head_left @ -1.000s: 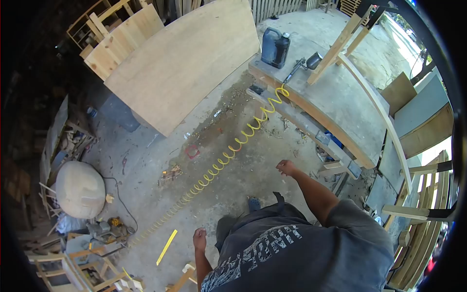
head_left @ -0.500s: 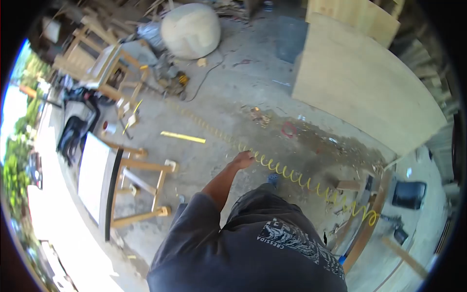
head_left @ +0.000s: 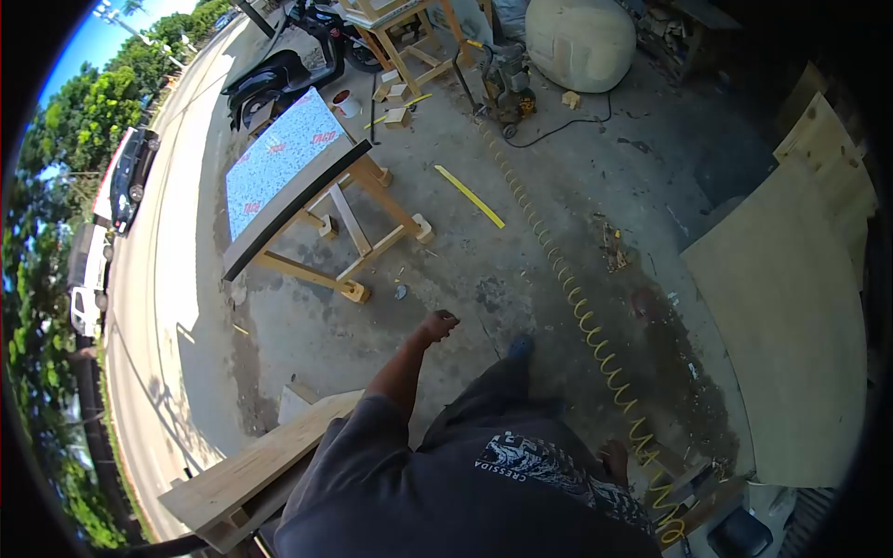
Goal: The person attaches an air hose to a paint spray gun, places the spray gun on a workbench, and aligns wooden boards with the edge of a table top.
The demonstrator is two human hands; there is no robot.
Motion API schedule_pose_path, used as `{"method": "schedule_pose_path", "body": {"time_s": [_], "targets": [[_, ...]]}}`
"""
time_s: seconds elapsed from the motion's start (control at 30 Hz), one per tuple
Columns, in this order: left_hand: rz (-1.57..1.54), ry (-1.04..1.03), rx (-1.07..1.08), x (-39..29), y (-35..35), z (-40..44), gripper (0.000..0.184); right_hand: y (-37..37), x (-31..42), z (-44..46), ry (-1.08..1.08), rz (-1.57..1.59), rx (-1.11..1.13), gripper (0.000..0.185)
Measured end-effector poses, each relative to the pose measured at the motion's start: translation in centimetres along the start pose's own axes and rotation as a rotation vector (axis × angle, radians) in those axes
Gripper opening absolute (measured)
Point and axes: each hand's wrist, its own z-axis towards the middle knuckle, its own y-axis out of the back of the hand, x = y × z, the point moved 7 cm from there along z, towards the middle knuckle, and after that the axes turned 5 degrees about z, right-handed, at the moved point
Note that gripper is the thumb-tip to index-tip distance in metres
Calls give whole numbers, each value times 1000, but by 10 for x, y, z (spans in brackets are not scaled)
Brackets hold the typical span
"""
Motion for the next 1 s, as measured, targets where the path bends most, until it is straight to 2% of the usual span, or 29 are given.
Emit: {"method": "schedule_pose_path", "body": {"time_s": [0.07, 0.13, 0.27, 0.33, 0.4, 0.5, 0.53, 0.57, 0.6, 0.63, 0.7, 0.73, 0.77, 0.83, 0.87, 0.93, 1.0], "targets": [[-475, 132, -89, 45, 32, -9, 35, -7, 6, 5, 51, -28, 14, 32], [-882, 117, -133, 79, 73, -2, 36, -38, 36, -18, 75, -139, -128, 32], [-1415, -51, -425, 122, 211, 29, 38, -54, 15, 16, 22, -88, -132, 35], [-1570, -197, -539, 127, 294, 39, 48, -56, -12, 48, -13, -44, -128, 37], [-1646, -299, -610, 123, 372, 44, 56, -64, -34, 74, -45, 0, -143, 38], [-1771, -344, -691, 133, 465, 67, 66, -82, -62, 110, -57, 66, -173, 40], [-1773, -329, -690, 137, 482, 72, 66, -107, -50, 109, -46, 81, -174, 41], [-1872, -267, -724, 142, 497, 77, 71, -130, -29, 112, -5, -109, -153, 38], [-1966, -207, -753, 144, 511, 84, 77, -155, -9, 105, -7, -103, -160, 38], [-1959, -204, -743, 146, 525, 92, 77, -193, 6, 97, -70, 141, 51, 28], [-2120, -284, -753, 148, 545, 105, 75, -257, 66, 76, 15, 77, 129, 16], [-2067, -324, -789, 148, 554, 105, 65, -286, 101, 58, 147, -239, -13, 17], [-2068, -316, -779, 153, 559, 115, 65, -298, 111, 57, 146, -237, -23, 17], [-2009, -382, -811, 171, 571, 133, 55, -317, 127, 55, 222, 78, 27, 21], [-2041, -360, -796, 171, 570, 132, 49, -316, 131, 60, 222, 73, 25, 21], [-2043, -292, -826, 166, 569, 125, 49, -331, 137, 73, 104, -6, 233, 19], [-2041, -225, -856, 165, 570, 123, 48, -335, 139, 85, 150, -47, 204, 20]]}}
